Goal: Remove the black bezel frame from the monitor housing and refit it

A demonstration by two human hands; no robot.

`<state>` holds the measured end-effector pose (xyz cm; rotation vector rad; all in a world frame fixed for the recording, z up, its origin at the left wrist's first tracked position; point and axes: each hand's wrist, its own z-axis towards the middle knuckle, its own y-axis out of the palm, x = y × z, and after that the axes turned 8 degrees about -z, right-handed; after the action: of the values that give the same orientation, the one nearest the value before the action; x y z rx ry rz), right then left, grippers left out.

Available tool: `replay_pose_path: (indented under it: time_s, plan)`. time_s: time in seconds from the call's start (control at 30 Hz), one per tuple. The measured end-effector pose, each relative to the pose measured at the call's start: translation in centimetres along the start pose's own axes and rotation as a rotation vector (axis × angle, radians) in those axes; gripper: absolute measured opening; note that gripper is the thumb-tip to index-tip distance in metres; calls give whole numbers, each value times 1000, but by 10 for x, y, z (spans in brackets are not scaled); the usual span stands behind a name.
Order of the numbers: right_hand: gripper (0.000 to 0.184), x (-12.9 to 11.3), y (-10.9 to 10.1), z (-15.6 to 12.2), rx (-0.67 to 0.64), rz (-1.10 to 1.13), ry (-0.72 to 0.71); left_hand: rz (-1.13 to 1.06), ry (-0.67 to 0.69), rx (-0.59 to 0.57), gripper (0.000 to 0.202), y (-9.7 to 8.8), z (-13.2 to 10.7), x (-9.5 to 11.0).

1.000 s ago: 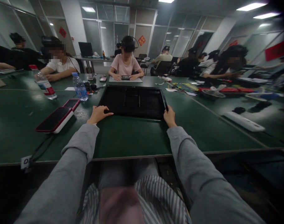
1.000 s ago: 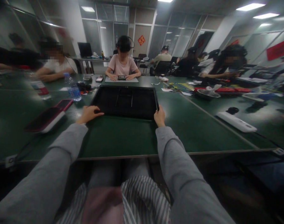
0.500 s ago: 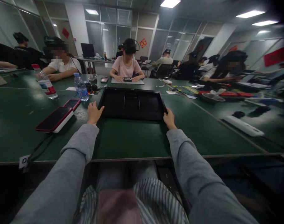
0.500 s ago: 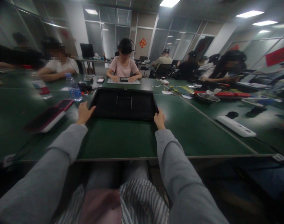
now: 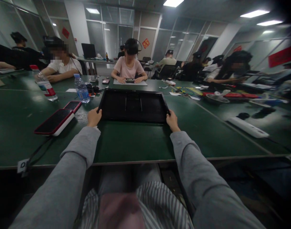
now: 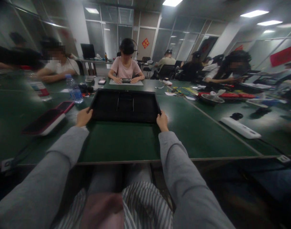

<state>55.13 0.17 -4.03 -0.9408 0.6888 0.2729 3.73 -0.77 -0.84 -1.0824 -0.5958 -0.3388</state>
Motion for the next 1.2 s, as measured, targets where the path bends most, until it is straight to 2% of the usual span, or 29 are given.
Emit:
replay_pose_path:
  time_s: [0.17,0.6,0.87,1.07,1.2]
  plan:
    - [55,-5,2,0,25,40,-35,13,8,44,42,0,2,0]
    - [55,-5,-2,2,26,28,11,-85,8,-51,44,3,11,-4]
    - [56,-4,0,7,-34,15,29,-66,10,-41,41,-1,11,-1]
    - [49,7,-1,17,-66,66,144,-174,-60,-51,42,-8,15,-6]
    - [49,8,-7,20,-120,107,102,-141,-77,-42,41,-12,16,-13]
